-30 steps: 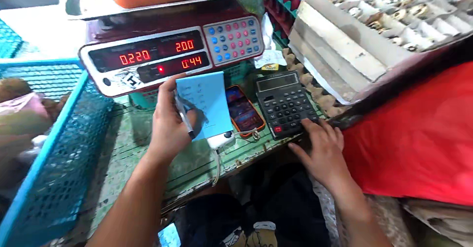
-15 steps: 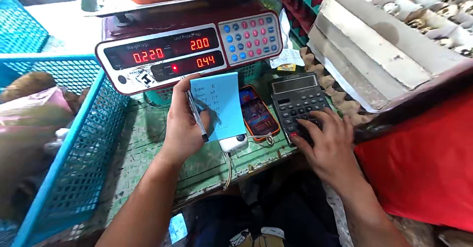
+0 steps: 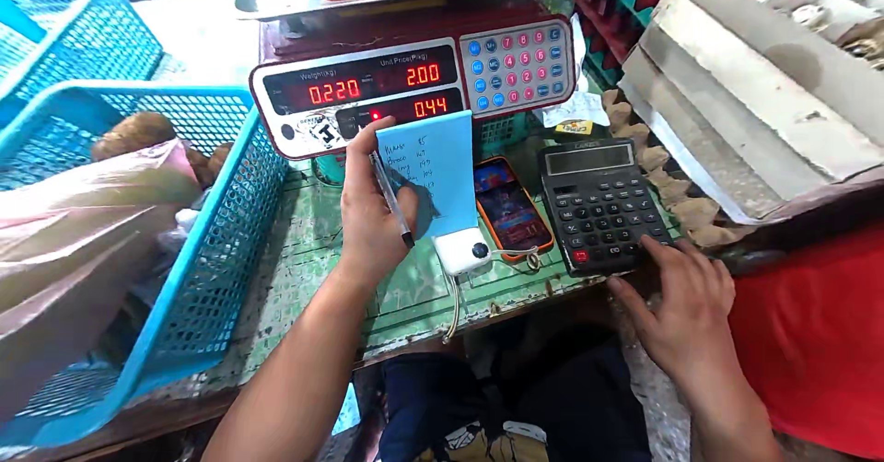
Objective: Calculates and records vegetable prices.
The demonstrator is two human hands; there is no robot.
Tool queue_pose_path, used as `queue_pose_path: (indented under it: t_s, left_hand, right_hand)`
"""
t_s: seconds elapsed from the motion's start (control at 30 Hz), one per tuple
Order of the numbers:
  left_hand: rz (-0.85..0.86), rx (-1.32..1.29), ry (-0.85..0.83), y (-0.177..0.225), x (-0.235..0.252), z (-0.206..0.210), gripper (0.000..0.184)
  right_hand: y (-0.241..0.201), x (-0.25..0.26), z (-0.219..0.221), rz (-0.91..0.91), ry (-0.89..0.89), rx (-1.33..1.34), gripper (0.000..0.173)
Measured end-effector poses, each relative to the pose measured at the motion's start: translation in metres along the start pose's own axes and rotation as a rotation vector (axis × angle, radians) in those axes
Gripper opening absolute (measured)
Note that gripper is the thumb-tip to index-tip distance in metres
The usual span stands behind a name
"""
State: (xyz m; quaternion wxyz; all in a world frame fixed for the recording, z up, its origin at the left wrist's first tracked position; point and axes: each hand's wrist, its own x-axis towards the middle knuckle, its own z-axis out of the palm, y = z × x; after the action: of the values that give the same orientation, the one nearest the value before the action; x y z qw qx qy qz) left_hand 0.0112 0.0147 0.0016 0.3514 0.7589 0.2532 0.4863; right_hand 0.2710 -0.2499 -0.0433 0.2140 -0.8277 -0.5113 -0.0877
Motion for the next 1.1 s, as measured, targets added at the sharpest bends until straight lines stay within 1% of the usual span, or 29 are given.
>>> queue_pose_path:
  t_s: [0.1, 0.17, 0.33, 0.43, 0.5, 0.6, 0.67, 0.73, 0.8, 0.83, 0.87, 0.97, 1.0, 1.1]
  left_hand:
    - [-0.02, 0.02, 0.005, -0.002, 0.001, -0.001, 0.065]
    - [-0.037, 0.017, 0.009, -0.001, 0.001, 0.0, 0.063]
    - [-0.042, -0.01, 0.042, 0.0, 0.0, -0.001, 0.052]
    - [-0.044, -0.038, 0.057, 0.0, 0.001, -0.001, 0.045]
    - [-0.042, -0.051, 0.063, 0.0, 0.001, -0.001, 0.043]
    - [-0.035, -0.078, 0.068, -0.001, 0.001, -0.001, 0.04]
    - [-0.035, -0.093, 0.066, -0.002, 0.001, -0.001, 0.039]
    - [-0.022, -0.112, 0.068, -0.004, 0.001, -0.001, 0.038]
    - [-0.018, -0.116, 0.071, -0.004, 0.001, -0.001, 0.038]
    - [-0.022, -0.118, 0.07, -0.003, 0.001, -0.001, 0.039]
    - [-0.024, -0.117, 0.069, -0.003, 0.001, 0.0, 0.039]
    - [-0.02, -0.114, 0.059, -0.003, 0.0, 0.001, 0.038]
    - [-0.017, -0.114, 0.057, -0.004, 0.0, 0.001, 0.038]
    - [-0.01, -0.109, 0.057, -0.004, 0.001, 0.001, 0.038]
  right_hand:
    - [-0.006, 0.0, 0.002, -0.008, -0.015, -0.033, 0.08]
    - [-0.007, -0.001, 0.006, 0.002, -0.019, -0.051, 0.079]
    - [-0.006, 0.001, -0.004, 0.05, -0.025, -0.021, 0.081]
    - [-0.003, 0.004, -0.015, 0.07, -0.096, 0.017, 0.081]
    - [-0.004, 0.006, -0.023, 0.104, -0.161, 0.023, 0.071]
    - [-0.011, 0.017, -0.032, 0.165, -0.244, 0.029, 0.045]
    - [-0.016, 0.027, -0.04, 0.204, -0.299, 0.023, 0.034]
    - [-0.014, 0.034, -0.047, 0.173, -0.381, 0.006, 0.029]
    - [-0.009, 0.036, -0.051, 0.103, -0.467, -0.002, 0.018]
    - [-0.006, 0.037, -0.052, 0.07, -0.509, 0.004, 0.017]
    - [-0.004, 0.037, -0.053, 0.042, -0.539, 0.014, 0.021]
    - [-0.007, 0.035, -0.051, 0.028, -0.588, 0.021, 0.044]
    - [-0.009, 0.034, -0.051, 0.03, -0.593, 0.017, 0.049]
    - [-0.008, 0.037, -0.051, 0.02, -0.598, 0.028, 0.054]
